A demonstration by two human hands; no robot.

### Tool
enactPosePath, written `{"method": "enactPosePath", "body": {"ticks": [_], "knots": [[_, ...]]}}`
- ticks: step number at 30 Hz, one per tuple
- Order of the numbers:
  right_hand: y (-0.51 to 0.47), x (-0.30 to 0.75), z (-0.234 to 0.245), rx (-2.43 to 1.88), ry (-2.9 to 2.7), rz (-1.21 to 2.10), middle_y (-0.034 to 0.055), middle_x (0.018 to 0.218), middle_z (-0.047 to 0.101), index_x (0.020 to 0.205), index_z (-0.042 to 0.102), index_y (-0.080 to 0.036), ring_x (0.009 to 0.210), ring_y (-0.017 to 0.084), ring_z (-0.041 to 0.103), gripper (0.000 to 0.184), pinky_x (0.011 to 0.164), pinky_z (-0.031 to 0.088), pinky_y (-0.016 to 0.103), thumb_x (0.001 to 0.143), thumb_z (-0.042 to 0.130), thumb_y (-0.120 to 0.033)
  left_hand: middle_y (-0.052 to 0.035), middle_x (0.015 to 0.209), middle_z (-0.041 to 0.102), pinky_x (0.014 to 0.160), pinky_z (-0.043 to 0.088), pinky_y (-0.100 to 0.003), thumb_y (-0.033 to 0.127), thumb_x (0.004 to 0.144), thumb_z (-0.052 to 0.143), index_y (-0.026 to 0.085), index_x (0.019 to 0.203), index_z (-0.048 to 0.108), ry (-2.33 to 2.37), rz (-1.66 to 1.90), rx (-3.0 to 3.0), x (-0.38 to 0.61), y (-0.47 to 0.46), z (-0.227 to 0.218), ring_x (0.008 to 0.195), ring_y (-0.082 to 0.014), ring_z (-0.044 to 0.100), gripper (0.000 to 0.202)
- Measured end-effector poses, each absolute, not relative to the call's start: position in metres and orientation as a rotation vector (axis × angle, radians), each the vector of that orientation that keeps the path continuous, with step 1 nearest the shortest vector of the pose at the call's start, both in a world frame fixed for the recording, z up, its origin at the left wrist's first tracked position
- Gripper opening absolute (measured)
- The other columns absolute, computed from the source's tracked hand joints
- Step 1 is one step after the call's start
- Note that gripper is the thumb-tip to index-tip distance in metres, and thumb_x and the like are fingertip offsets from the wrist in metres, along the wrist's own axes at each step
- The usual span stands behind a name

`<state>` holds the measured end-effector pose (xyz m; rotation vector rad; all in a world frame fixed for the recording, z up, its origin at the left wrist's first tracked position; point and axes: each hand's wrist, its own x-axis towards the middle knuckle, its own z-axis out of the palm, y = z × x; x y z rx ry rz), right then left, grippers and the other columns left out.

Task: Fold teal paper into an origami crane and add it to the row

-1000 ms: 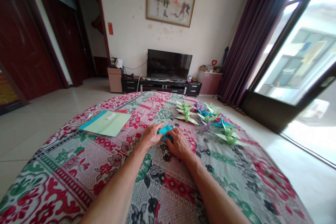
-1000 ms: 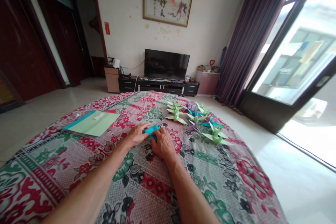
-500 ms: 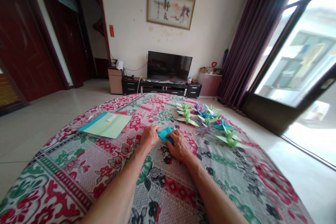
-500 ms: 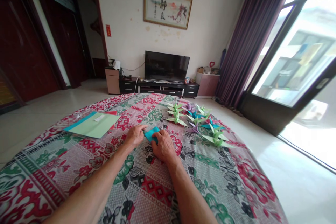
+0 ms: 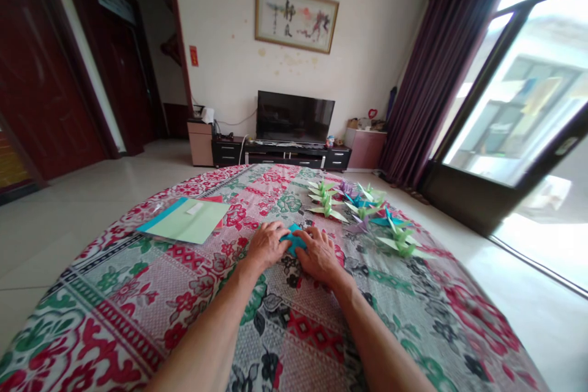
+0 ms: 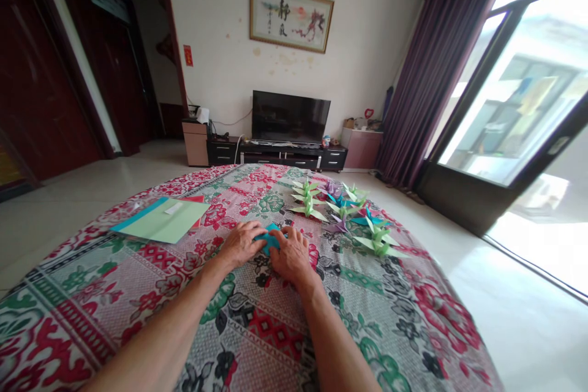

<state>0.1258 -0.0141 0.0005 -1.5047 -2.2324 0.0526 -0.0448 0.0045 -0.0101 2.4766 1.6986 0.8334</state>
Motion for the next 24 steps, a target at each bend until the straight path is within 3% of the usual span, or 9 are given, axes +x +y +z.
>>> {"method": "enactPosePath", "body": {"ticks": [5,9,12,18,24], "knots": [[-0.008,0.136,0.0,-1.554,-2.181,0.137,0.0071,0.118,0.051,0.123,0.049,-0.029,0.102,0.025,0.048,0.048,0.084,0.034,0.037,0.075,0.051,-0.022,-0.005,0.108,0.06,0.091,0.04,-0.035,0.034,0.079,0.056,0.023,0.105,0.064,1.684,0.826,2.494,-0.044,0.003,-0.009,0.099,-0.0214,0.052,0.03],[-0.004,0.131,-0.002,-1.653,-1.952,0.08,0.0093,0.11,0.056,0.107,0.059,-0.021,0.096,0.024,0.051,0.031,0.081,0.035,0.035,0.081,0.047,-0.033,-0.0074,0.109,0.06,0.09,0.041,-0.036,0.033,0.078,0.057,0.02,0.11,0.06,1.691,0.863,2.501,-0.044,0.0,-0.008,0.099,-0.0224,0.053,0.035],[-0.004,0.123,-0.004,-1.658,-1.885,0.006,0.0099,0.102,0.059,0.094,0.063,-0.02,0.091,0.024,0.052,0.029,0.079,0.035,0.036,0.08,0.05,-0.042,-0.0078,0.109,0.06,0.091,0.041,-0.035,0.031,0.077,0.057,0.019,0.109,0.06,1.7,0.907,2.484,-0.043,-0.001,-0.008,0.102,-0.0227,0.053,0.034],[0.0,0.119,-0.008,-1.626,-1.86,0.046,0.0092,0.096,0.062,0.095,0.06,-0.018,0.093,0.026,0.053,0.028,0.082,0.035,0.038,0.071,0.059,-0.033,-0.0086,0.113,0.06,0.096,0.039,-0.037,0.028,0.075,0.059,0.019,0.114,0.057,1.671,1.0,2.429,-0.043,-0.001,-0.01,0.107,-0.0234,0.052,0.039],[0.008,0.117,-0.008,-1.382,-1.741,0.392,0.0017,0.074,0.061,0.098,0.056,-0.019,0.065,0.016,0.055,0.028,0.063,0.041,0.027,0.071,0.053,-0.024,-0.0121,0.12,0.057,0.093,0.043,-0.036,0.025,0.07,0.064,0.015,0.127,0.044,1.668,1.24,2.133,-0.041,-0.001,-0.007,0.105,-0.0223,0.055,0.062]]}}
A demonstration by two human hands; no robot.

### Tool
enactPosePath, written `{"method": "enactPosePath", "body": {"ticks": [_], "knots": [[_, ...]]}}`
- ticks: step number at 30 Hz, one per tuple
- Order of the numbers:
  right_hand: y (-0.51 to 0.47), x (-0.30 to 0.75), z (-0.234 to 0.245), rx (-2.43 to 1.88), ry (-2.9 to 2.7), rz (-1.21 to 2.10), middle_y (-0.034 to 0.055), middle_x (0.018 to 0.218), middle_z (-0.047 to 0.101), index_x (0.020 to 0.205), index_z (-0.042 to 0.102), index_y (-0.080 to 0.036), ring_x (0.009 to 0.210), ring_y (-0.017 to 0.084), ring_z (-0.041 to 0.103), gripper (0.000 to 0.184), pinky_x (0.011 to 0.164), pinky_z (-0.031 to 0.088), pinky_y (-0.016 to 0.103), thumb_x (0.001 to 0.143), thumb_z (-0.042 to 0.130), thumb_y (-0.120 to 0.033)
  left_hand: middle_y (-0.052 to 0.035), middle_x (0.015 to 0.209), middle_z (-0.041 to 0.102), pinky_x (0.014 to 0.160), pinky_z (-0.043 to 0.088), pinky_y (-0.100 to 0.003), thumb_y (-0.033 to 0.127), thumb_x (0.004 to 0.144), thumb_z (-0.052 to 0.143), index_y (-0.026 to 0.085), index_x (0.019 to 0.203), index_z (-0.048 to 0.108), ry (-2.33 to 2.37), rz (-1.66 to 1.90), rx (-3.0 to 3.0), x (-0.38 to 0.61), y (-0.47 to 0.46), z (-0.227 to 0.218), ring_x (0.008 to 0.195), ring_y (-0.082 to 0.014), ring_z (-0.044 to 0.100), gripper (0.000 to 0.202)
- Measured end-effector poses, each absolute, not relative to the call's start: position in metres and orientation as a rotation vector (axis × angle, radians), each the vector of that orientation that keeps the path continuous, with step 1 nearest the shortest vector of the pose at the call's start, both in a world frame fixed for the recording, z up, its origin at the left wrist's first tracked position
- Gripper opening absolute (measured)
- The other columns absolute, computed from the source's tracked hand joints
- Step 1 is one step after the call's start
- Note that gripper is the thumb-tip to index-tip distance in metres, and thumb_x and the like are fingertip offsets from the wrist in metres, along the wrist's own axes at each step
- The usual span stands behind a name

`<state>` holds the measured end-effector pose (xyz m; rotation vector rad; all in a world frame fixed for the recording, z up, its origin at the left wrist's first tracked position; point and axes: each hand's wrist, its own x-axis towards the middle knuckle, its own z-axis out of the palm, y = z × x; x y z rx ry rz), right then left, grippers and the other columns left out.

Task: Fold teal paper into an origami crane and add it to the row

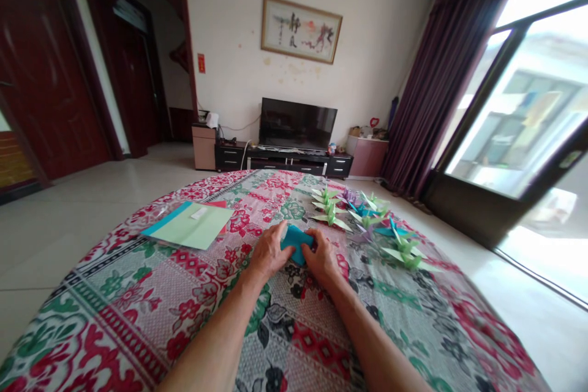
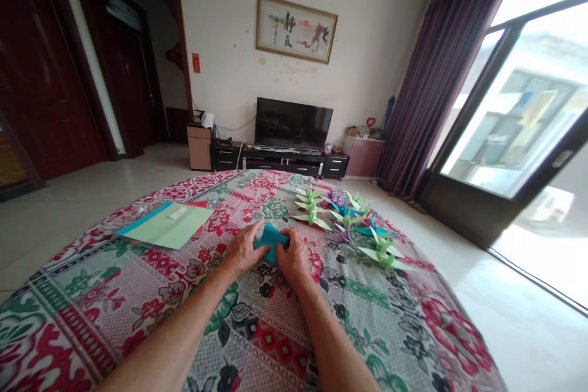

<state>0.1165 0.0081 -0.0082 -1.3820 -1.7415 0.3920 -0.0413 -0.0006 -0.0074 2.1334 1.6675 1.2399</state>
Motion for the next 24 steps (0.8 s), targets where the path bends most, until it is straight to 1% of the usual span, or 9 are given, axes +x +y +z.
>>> {"method": "enactPosePath", "body": {"ticks": [3,5,8,10,13,15,17,21,24], "knots": [[0.015,0.116,-0.009,-1.164,-1.501,0.669,0.0005,0.072,0.059,0.103,0.051,-0.017,0.058,0.014,0.052,0.034,0.054,0.042,0.025,0.072,0.053,-0.029,-0.012,0.113,0.06,0.076,0.049,-0.032,0.034,0.07,0.065,0.015,0.131,0.038,1.68,1.418,1.763,-0.039,0.0,-0.001,0.08,-0.0171,0.062,0.07],[0.019,0.117,-0.009,-1.032,-1.33,0.825,-0.0004,0.072,0.058,0.103,0.049,-0.017,0.058,0.013,0.052,0.037,0.053,0.043,0.024,0.071,0.056,-0.033,-0.009,0.102,0.064,0.064,0.049,-0.027,0.041,0.07,0.065,0.015,0.13,0.039,1.585,1.438,1.539,-0.036,0.0,0.005,0.064,-0.0125,0.06,0.071],[0.023,0.119,-0.009,-0.91,-1.155,0.974,-0.0015,0.073,0.058,0.101,0.049,-0.018,0.058,0.011,0.053,0.038,0.054,0.045,0.023,0.069,0.06,-0.035,-0.0044,0.088,0.065,0.044,0.04,-0.018,0.045,0.07,0.063,0.015,0.125,0.044,1.345,1.353,1.249,-0.032,-0.003,0.012,0.049,-0.0066,0.053,0.065],[0.023,0.119,-0.008,-0.853,-1.074,1.044,-0.0019,0.074,0.058,0.1,0.05,-0.019,0.058,0.011,0.054,0.039,0.054,0.046,0.023,0.068,0.063,-0.037,-0.0027,0.082,0.064,0.036,0.032,-0.015,0.042,0.069,0.065,0.014,0.113,0.054,1.178,1.229,1.122,-0.029,-0.006,0.016,0.045,-0.0043,0.05,0.053],[0.021,0.118,-0.006,-0.786,-0.998,1.111,-0.0024,0.073,0.059,0.099,0.052,-0.019,0.056,0.01,0.054,0.04,0.053,0.045,0.022,0.066,0.066,-0.036,-0.0019,0.08,0.063,0.038,0.037,-0.013,0.033,0.066,0.07,0.014,0.094,0.061,0.95,1.039,1.044,-0.025,-0.01,0.016,0.05,-0.005,0.056,0.035],[0.02,0.117,-0.006,-0.761,-1.012,1.135,-0.0027,0.071,0.059,0.099,0.053,-0.019,0.056,0.01,0.054,0.039,0.053,0.045,0.022,0.066,0.067,-0.036,-0.0022,0.079,0.064,0.042,0.043,-0.014,0.028,0.067,0.069,0.014,0.088,0.06,0.9,1.025,0.969,-0.024,-0.011,0.014,0.055,-0.0081,0.061,0.027],[0.018,0.115,-0.006,-0.783,-1.072,1.098,-0.0026,0.069,0.059,0.101,0.054,-0.018,0.056,0.01,0.053,0.039,0.053,0.044,0.023,0.068,0.066,-0.035,-0.0027,0.075,0.064,0.043,0.046,-0.016,0.024,0.07,0.066,0.013,0.083,0.057,0.895,1.057,0.89,-0.022,-0.01,0.013,0.058,-0.0113,0.064,0.019],[0.015,0.112,-0.006,-0.92,-1.236,0.829,-0.0002,0.071,0.061,0.107,0.056,-0.016,0.057,0.011,0.053,0.038,0.052,0.044,0.023,0.072,0.06,-0.031,-0.0013,0.065,0.061,0.041,0.046,-0.018,0.019,0.073,0.063,0.014,0.073,0.05,0.873,1.117,0.788,-0.021,-0.007,0.011,0.062,-0.0172,0.068,0.013],[0.013,0.111,-0.005,-0.973,-1.369,0.571,0.004,0.082,0.064,0.108,0.059,-0.018,0.071,0.016,0.058,0.034,0.06,0.048,0.026,0.075,0.056,-0.026,-0.005,0.07,0.065,0.041,0.047,-0.018,0.017,0.073,0.061,0.014,0.07,0.05,0.832,1.125,0.787,-0.02,-0.006,0.011,0.07,-0.0203,0.069,0.012]]}}
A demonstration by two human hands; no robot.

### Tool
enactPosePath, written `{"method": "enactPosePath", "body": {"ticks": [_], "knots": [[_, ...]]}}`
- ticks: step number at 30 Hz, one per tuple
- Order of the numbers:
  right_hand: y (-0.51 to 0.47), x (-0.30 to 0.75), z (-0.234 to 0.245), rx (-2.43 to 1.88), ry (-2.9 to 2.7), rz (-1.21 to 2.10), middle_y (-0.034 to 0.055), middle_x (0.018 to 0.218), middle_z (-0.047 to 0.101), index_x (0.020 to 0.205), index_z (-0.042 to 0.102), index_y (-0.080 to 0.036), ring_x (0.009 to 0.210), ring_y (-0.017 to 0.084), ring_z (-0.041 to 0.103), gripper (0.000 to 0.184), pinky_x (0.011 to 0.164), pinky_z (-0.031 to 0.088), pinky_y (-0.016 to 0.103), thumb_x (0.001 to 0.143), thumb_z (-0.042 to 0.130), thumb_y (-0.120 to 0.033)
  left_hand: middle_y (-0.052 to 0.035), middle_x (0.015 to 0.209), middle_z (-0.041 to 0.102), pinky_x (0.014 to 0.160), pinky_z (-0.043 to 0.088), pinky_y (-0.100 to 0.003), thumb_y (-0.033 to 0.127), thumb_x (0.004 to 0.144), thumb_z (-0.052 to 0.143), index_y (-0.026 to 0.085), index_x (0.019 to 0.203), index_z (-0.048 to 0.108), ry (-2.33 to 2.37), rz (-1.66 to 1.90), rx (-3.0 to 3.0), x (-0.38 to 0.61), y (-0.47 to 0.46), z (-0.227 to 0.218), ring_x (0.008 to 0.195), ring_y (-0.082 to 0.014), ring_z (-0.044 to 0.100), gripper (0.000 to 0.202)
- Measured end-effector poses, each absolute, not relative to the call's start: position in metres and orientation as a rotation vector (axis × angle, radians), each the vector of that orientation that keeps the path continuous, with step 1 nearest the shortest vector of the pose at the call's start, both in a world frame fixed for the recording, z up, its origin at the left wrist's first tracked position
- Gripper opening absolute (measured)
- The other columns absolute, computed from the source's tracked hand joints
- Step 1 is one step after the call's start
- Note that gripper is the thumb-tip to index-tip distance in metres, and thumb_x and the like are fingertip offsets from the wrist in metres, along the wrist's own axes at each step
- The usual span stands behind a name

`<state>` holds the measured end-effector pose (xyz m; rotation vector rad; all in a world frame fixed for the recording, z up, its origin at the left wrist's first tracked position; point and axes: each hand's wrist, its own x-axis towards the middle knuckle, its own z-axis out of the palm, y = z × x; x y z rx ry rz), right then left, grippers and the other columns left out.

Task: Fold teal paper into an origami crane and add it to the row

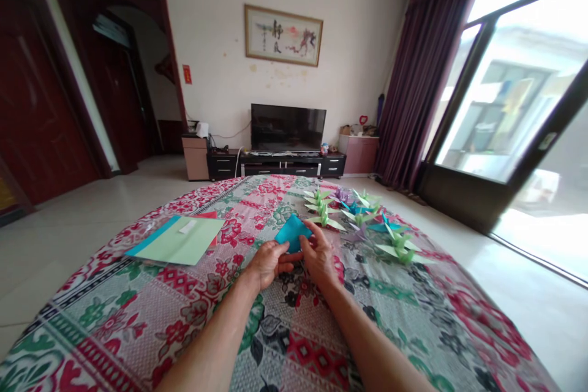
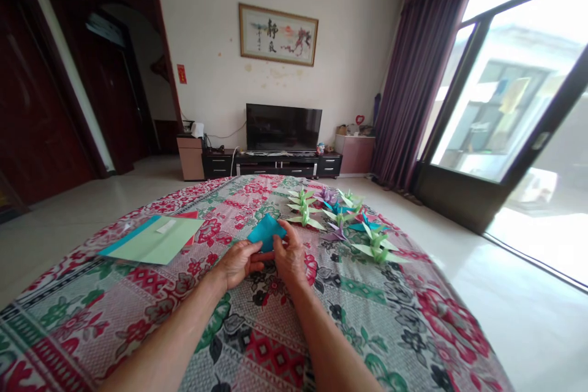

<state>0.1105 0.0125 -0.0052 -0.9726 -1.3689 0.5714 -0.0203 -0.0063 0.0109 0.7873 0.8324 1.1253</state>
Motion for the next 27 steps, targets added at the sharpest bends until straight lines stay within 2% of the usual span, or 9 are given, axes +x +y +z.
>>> {"method": "enactPosePath", "body": {"ticks": [3,5,10,15,21,27], "knots": [[0.0097,0.1098,-0.003,-0.947,-1.484,0.356,0.0086,0.105,0.061,0.11,0.06,-0.021,0.093,0.019,0.058,0.035,0.069,0.05,0.029,0.076,0.053,-0.019,-0.0097,0.082,0.069,0.045,0.05,-0.019,0.015,0.073,0.061,0.013,0.07,0.053,0.819,1.152,0.776,-0.0196,-0.0067,0.0106,0.077,-0.0206,0.068,0.008],[0.0082,0.1097,-0.0014,-0.924,-1.544,0.279,0.0096,0.113,0.057,0.113,0.059,-0.023,0.1,0.02,0.056,0.038,0.073,0.051,0.031,0.077,0.051,-0.017,-0.011,0.087,0.069,0.047,0.05,-0.019,0.014,0.073,0.06,0.012,0.074,0.056,0.826,1.176,0.756,-0.0192,-0.0069,0.0109,0.077,-0.02,0.068,0.005],[0.0063,0.1102,0.0002,-0.925,-1.603,0.123,0.0099,0.117,0.055,0.109,0.061,-0.023,0.107,0.021,0.054,0.033,0.088,0.047,0.037,0.079,0.05,-0.015,-0.012,0.09,0.07,0.047,0.05,-0.019,0.01,0.074,0.058,0.011,0.075,0.057,0.834,1.225,0.723,-0.0188,-0.0054,0.0111,0.073,-0.0189,0.068,0.001],[0.0072,0.1104,-0.0014,-0.945,-1.622,0.093,0.0108,0.12,0.054,0.11,0.061,-0.021,0.109,0.021,0.054,0.033,0.09,0.047,0.037,0.081,0.047,-0.014,-0.0116,0.087,0.07,0.046,0.05,-0.019,0.01,0.075,0.057,0.012,0.072,0.054,0.844,1.243,0.702,-0.0187,-0.0045,0.0113,0.074,-0.0195,0.068,0.005],[0.0043,0.1093,0.0017,-0.95,-1.627,0.049,0.0117,0.128,0.049,0.12,0.052,-0.02,0.118,0.023,0.046,0.04,0.097,0.042,0.042,0.08,0.048,-0.015,-0.01,0.08,0.07,0.046,0.049,-0.018,0.009,0.074,0.058,0.012,0.066,0.052,0.883,1.242,0.714,-0.0161,-0.0075,0.0144,0.069,-0.0173,0.068,0.011],[0.0018,0.1098,0.005,-0.98,-1.651,0.015,0.0119,0.134,0.04,0.121,0.052,-0.021,0.124,0.026,0.04,0.04,0.099,0.038,0.046,0.081,0.048,-0.018,-0.0105,0.082,0.07,0.045,0.048,-0.019,0.01,0.074,0.057,0.011,0.07,0.057,0.941,1.221,0.788,-0.0121,-0.0086,0.0131,0.066,-0.0161,0.067,0.005]]}}
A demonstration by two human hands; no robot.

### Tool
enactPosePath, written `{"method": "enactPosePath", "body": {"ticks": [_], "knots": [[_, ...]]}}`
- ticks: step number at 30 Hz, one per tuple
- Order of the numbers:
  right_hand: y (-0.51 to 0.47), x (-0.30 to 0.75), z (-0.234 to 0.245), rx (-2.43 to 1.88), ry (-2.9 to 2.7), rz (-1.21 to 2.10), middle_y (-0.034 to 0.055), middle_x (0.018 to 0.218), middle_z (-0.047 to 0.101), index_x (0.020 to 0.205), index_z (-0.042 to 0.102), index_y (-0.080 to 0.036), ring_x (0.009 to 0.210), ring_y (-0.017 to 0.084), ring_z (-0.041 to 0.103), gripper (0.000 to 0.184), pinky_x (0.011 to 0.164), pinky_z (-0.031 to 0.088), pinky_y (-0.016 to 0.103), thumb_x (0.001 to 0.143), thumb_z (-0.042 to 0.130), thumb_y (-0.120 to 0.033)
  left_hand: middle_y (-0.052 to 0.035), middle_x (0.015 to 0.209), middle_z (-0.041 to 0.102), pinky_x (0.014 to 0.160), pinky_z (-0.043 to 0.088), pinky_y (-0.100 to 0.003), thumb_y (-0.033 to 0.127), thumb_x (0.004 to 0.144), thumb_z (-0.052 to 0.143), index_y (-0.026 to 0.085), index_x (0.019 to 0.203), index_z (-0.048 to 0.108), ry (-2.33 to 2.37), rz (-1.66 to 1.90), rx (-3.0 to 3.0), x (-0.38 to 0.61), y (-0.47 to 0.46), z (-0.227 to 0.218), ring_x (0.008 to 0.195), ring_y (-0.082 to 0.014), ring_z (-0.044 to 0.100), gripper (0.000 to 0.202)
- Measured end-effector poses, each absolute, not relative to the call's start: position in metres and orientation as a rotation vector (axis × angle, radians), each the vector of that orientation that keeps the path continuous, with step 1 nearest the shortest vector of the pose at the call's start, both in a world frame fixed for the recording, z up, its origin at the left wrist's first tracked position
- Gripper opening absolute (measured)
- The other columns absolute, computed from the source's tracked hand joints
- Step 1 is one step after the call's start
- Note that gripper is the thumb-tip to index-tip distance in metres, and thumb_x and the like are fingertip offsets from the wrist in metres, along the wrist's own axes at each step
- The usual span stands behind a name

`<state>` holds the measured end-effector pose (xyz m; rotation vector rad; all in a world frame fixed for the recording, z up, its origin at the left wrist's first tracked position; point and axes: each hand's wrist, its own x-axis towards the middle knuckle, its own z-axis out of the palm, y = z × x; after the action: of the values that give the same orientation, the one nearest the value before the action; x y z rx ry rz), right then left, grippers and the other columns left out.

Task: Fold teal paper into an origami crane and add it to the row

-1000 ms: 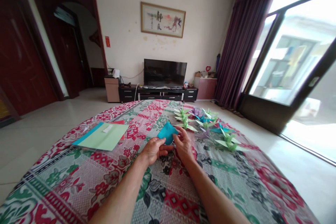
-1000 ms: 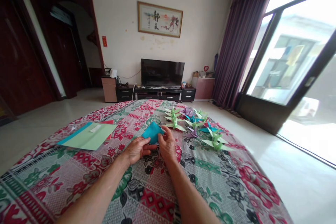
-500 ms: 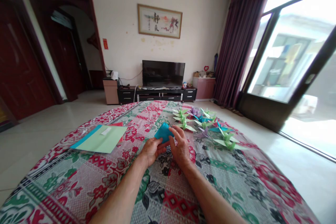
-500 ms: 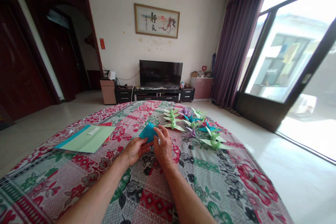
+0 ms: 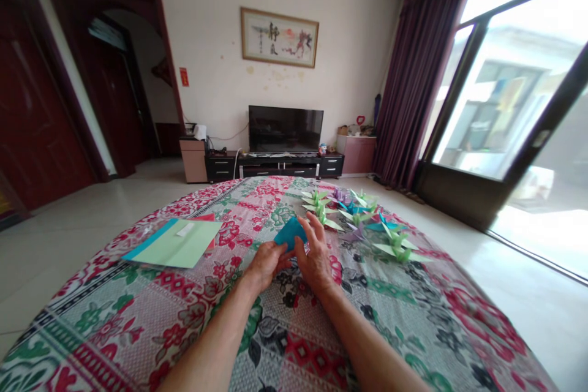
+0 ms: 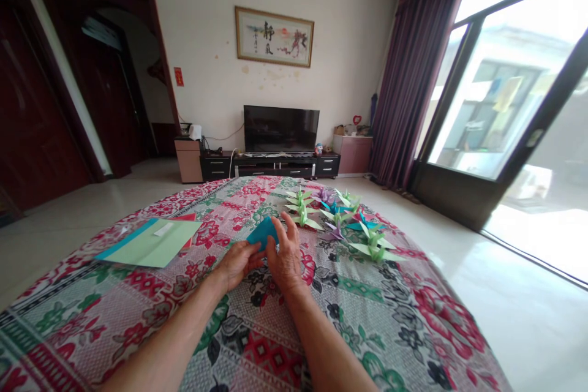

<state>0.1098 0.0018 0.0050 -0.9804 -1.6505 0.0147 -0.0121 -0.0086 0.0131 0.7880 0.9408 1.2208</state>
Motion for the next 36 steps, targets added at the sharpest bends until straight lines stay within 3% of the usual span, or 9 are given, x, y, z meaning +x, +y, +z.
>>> {"method": "enactPosePath", "body": {"ticks": [7,13,18,21,27,36], "knots": [[0.0,0.11,0.006,-0.934,-1.648,0.038,0.0115,0.131,0.042,0.111,0.056,-0.021,0.121,0.025,0.043,0.033,0.097,0.039,0.044,0.079,0.049,-0.015,-0.0103,0.085,0.07,0.046,0.048,-0.02,0.013,0.072,0.06,0.01,0.075,0.062,0.935,1.233,0.808,-0.012,-0.01,0.015,0.067,-0.0166,0.066,0.004],[0.003,0.11,0.006,-0.906,-1.577,0.134,0.01,0.111,0.055,0.088,0.056,-0.019,0.105,0.021,0.052,0.019,0.091,0.042,0.039,0.073,0.049,-0.009,-0.0085,0.079,0.07,0.05,0.048,-0.02,0.015,0.069,0.065,0.011,0.076,0.065,0.936,1.208,0.858,-0.014,-0.01,0.012,0.069,-0.0172,0.066,0.009],[0.002,0.112,0.004,-0.9,-1.578,0.163,0.0083,0.106,0.056,0.08,0.054,-0.02,0.1,0.02,0.054,0.018,0.088,0.043,0.037,0.069,0.047,-0.006,-0.0077,0.084,0.069,0.053,0.05,-0.022,0.031,0.07,0.068,0.014,0.09,0.064,0.8,1.126,0.859,-0.022,-0.01,0.013,0.068,-0.0166,0.066,0.026],[-0.003,0.11,0.008,-0.877,-1.613,0.195,0.0079,0.106,0.056,0.076,0.052,-0.02,0.099,0.02,0.053,0.018,0.087,0.042,0.036,0.068,0.046,-0.006,-0.0064,0.079,0.068,0.052,0.05,-0.023,0.039,0.072,0.066,0.015,0.088,0.063,0.766,1.095,0.787,-0.025,-0.01,0.015,0.063,-0.0155,0.064,0.029],[-0.009,0.107,0.012,-0.803,-1.699,0.21,0.0077,0.111,0.052,0.073,0.051,-0.019,0.105,0.02,0.051,0.021,0.089,0.041,0.036,0.062,0.045,-0.002,-0.004,0.07,0.066,0.057,0.051,-0.025,0.024,0.074,0.062,0.013,0.084,0.061,0.789,1.129,0.608,-0.026,-0.007,0.018,0.057,-0.0132,0.061,0.015],[-0.013,0.106,0.012,-0.811,-1.77,0.101,0.0089,0.119,0.048,0.073,0.057,-0.019,0.114,0.025,0.045,0.016,0.095,0.038,0.044,0.067,0.05,-0.006,-0.001,0.061,0.063,0.05,0.049,-0.022,0.014,0.074,0.058,0.013,0.08,0.059,0.822,1.322,0.509,-0.021,-0.001,0.016,0.05,-0.0108,0.058,0.006]]}}
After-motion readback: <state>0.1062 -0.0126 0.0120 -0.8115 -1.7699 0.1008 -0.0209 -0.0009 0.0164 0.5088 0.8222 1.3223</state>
